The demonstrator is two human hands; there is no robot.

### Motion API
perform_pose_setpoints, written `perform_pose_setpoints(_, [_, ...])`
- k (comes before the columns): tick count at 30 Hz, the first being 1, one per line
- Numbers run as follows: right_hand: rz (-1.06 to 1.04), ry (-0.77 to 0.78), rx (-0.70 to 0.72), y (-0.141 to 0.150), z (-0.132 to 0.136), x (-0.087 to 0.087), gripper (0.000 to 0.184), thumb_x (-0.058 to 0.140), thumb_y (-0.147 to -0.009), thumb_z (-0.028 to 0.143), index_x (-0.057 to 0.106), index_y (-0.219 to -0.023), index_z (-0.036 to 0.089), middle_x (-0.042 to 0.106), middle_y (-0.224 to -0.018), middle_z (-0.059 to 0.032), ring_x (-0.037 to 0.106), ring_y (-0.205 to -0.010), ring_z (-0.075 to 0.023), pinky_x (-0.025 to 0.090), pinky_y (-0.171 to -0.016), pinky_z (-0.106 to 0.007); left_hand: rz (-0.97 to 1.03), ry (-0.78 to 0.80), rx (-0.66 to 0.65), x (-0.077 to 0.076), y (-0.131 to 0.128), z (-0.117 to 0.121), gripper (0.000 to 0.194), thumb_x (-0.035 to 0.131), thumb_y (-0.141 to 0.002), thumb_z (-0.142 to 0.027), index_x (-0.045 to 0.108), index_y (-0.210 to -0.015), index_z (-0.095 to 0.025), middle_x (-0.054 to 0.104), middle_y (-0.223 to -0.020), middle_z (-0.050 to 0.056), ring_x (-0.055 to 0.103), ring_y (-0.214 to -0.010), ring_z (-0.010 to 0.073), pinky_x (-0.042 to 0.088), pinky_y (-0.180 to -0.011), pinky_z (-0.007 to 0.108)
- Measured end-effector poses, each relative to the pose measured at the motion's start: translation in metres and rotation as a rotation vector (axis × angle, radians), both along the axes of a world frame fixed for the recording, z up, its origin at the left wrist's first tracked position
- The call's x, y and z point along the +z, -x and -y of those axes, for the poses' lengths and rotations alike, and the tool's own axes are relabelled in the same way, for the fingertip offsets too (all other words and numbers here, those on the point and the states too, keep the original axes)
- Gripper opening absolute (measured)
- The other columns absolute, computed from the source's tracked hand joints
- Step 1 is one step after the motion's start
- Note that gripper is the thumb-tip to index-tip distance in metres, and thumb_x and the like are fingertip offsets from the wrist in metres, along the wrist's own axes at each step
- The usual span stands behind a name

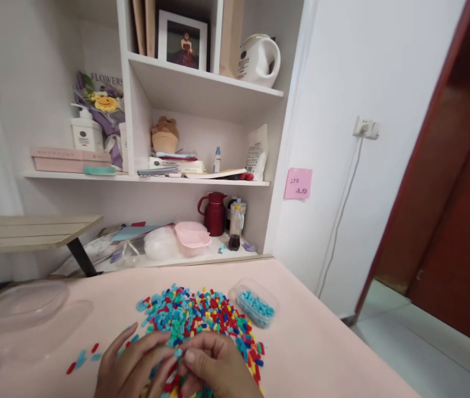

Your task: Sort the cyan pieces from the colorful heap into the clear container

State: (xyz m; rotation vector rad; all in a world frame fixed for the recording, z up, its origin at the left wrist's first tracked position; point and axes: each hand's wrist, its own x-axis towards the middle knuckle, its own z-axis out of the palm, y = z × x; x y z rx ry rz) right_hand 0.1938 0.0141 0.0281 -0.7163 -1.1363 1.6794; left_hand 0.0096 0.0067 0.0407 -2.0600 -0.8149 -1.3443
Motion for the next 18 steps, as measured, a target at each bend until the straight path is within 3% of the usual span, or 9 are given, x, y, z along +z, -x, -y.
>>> perform_pose_setpoints(2, [0.001,-0.003,-0.007,0.001,0.001,0.001,0.045,0.087,-0.058,0.047,0.068,-0.076,0.011,0.069,-0.062,-0.0052,0.063,-0.047,-0.0124,0.047,-0.047,-0.02,0.04,-0.009,0.003,0.002,0.0,0.0,0.016,0.055,-0.087,-0.013,0.065,-0.091,-0.025,0.074,-0.089,-0.003,0.07,-0.079,0.0095,0.025,-0.114,0.034])
perform_pose_setpoints(7, [0.013,-0.006,-0.087,0.003,0.005,0.01,0.044,0.089,-0.052,0.045,0.064,-0.067,0.012,0.065,-0.056,-0.0019,0.06,-0.044,-0.0111,0.044,-0.046,-0.02,-0.115,-0.065,-0.021,0.006,0.0,0.001,0.014,0.061,-0.083,-0.013,0.067,-0.092,-0.022,0.074,-0.09,-0.002,0.07,-0.08,0.0087,0.02,-0.117,0.032])
perform_pose_setpoints(13, [0.06,0.018,-0.115,0.002,0.008,0.022,0.047,0.09,-0.048,0.046,0.066,-0.069,0.011,0.066,-0.058,-0.0024,0.058,-0.043,-0.0098,0.042,-0.045,-0.019,0.06,0.006,-0.026,0.003,-0.019,0.01,0.018,0.052,-0.09,-0.011,0.065,-0.087,-0.023,0.073,-0.086,-0.002,0.069,-0.081,0.0085,0.025,-0.114,0.036])
perform_pose_setpoints(18, [0.122,-0.022,-0.121,0.0,0.011,0.03,0.046,0.09,-0.046,0.045,0.067,-0.069,0.012,0.064,-0.054,-0.0004,0.058,-0.044,-0.0104,0.044,-0.048,-0.021,-0.018,0.02,-0.033,0.005,-0.013,0.01,0.014,0.057,-0.087,-0.013,0.065,-0.09,-0.024,0.073,-0.091,-0.003,0.069,-0.082,0.0086,0.02,-0.116,0.034])
